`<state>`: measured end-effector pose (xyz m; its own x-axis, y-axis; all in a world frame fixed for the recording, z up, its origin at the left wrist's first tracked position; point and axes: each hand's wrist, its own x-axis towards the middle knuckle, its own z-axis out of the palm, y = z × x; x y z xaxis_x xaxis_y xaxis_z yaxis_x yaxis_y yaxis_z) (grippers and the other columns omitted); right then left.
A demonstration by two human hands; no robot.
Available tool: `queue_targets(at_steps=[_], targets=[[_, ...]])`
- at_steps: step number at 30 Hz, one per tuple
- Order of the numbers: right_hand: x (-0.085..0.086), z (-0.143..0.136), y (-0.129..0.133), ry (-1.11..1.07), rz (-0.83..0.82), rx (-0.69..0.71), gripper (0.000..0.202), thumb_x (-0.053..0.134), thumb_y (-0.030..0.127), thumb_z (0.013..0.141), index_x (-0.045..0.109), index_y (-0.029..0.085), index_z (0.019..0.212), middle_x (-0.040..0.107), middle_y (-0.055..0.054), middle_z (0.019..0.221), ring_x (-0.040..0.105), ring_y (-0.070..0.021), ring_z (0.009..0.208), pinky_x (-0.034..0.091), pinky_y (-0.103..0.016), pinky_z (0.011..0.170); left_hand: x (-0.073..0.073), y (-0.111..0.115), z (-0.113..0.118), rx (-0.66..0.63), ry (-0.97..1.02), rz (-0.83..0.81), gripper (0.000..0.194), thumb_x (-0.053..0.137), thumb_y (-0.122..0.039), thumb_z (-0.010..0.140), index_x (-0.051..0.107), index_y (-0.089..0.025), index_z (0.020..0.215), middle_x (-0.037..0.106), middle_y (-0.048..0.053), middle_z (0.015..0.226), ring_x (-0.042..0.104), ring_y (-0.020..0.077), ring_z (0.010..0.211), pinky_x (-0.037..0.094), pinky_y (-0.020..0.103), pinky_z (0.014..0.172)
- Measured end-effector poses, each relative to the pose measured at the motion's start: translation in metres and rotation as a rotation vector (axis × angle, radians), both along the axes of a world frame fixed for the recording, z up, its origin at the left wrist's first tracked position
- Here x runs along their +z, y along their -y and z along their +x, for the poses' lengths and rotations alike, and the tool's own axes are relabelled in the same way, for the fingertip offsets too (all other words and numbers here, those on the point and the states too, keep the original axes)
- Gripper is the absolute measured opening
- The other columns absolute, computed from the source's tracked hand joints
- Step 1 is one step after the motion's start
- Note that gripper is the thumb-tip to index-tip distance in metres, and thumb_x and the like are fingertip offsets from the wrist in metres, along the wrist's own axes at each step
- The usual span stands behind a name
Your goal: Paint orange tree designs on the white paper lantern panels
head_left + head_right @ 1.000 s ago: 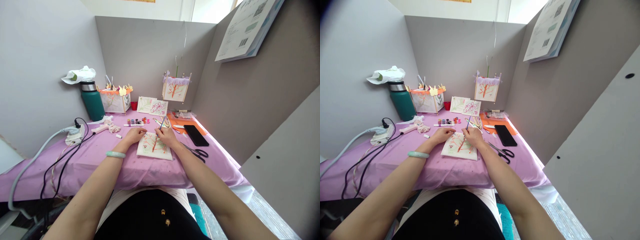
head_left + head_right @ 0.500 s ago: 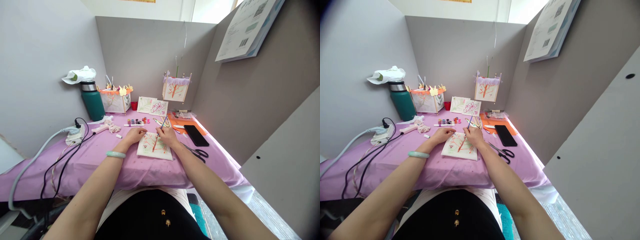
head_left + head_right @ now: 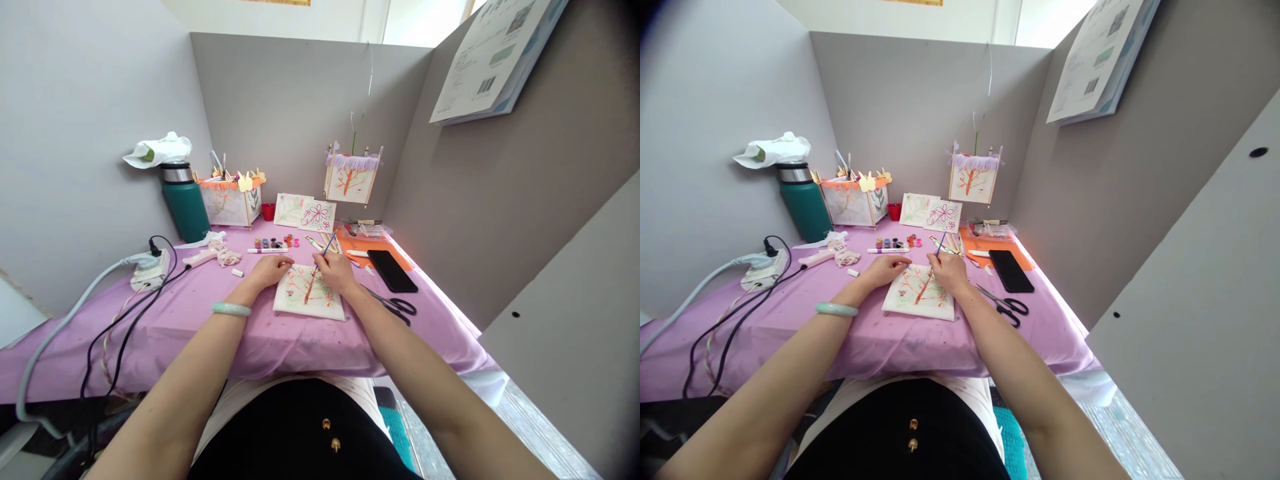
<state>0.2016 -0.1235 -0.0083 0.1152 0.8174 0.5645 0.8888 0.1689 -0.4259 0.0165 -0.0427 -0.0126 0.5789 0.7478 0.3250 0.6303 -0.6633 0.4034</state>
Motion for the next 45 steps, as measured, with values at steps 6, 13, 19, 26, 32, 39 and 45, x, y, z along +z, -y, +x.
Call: queue_targets(at_steps=[6,13,19,26,32,39,45], targets=[[0.0012,-0.0001,0.0006,-0.023,-0.001,0.015,0.034,0.039,0.039,0.087,0.064,0.02,0.073,0.067,-0.003,0.073,0.061,-0.0133,0.073,0.037,-0.021,0.065,-0.0004,0.0,-0.0002,0.004,0.002,0.002,0.036,0.04,-0.027,0.078,0.066,-0.019,0.101,0.067,0.004,0.1,0.06,0.0176,0.088,0.043,0.027,0.086],[-0.002,-0.0012,-0.0003,-0.04,-0.036,0.171,0.036,0.039,0.038,0.087,0.063,0.019,0.068,0.065,0.0,0.065,0.06,-0.0102,0.066,0.036,-0.019,0.06,0.0005,0.0007,0.0,0.002,-0.004,-0.011,0.036,0.04,-0.027,0.078,0.066,-0.019,0.102,0.066,0.004,0.103,0.06,0.0179,0.09,0.043,0.028,0.086],[-0.0017,-0.0002,-0.0006,0.036,-0.034,0.01,0.038,0.038,0.041,0.087,0.063,0.019,0.068,0.066,-0.003,0.067,0.061,-0.0133,0.069,0.037,-0.021,0.061,0.0002,0.0008,0.0,0.012,0.0,-0.017,0.036,0.041,-0.027,0.078,0.066,-0.019,0.102,0.067,0.003,0.102,0.06,0.0174,0.088,0.042,0.027,0.087],[0.0001,0.0008,-0.0006,0.118,0.011,-0.118,0.037,0.037,0.041,0.088,0.063,0.018,0.074,0.068,-0.007,0.075,0.062,-0.0167,0.076,0.037,-0.023,0.064,0.0017,0.0025,0.0,0.025,0.0,-0.031,0.035,0.041,-0.027,0.078,0.066,-0.02,0.101,0.068,0.003,0.099,0.06,0.0169,0.088,0.042,0.026,0.088],[-0.0002,0.0011,-0.0014,0.05,-0.015,-0.04,0.038,0.036,0.04,0.088,0.063,0.02,0.069,0.067,-0.003,0.07,0.062,-0.0138,0.072,0.038,-0.021,0.063,-0.0002,0.0002,-0.0001,0.016,0.008,-0.025,0.036,0.041,-0.027,0.078,0.066,-0.019,0.101,0.068,0.003,0.1,0.06,0.0169,0.087,0.042,0.027,0.087],[-0.0028,0.0028,-0.0038,0.016,0.068,-0.063,0.036,0.035,0.038,0.088,0.063,0.019,0.076,0.068,-0.004,0.078,0.061,-0.0138,0.075,0.037,-0.021,0.065,0.0013,0.002,-0.0001,0.019,0.006,-0.027,0.035,0.042,-0.027,0.078,0.066,-0.02,0.102,0.068,0.003,0.1,0.059,0.017,0.089,0.042,0.027,0.087],[-0.0017,0.002,-0.0033,0.044,0.036,-0.085,0.035,0.036,0.038,0.088,0.063,0.02,0.075,0.068,-0.005,0.079,0.061,-0.0149,0.078,0.038,-0.022,0.067,0.0021,0.0024,0.0,0.017,-0.008,-0.018,0.035,0.041,-0.027,0.078,0.066,-0.02,0.101,0.068,0.003,0.1,0.06,0.0175,0.087,0.042,0.027,0.087]])
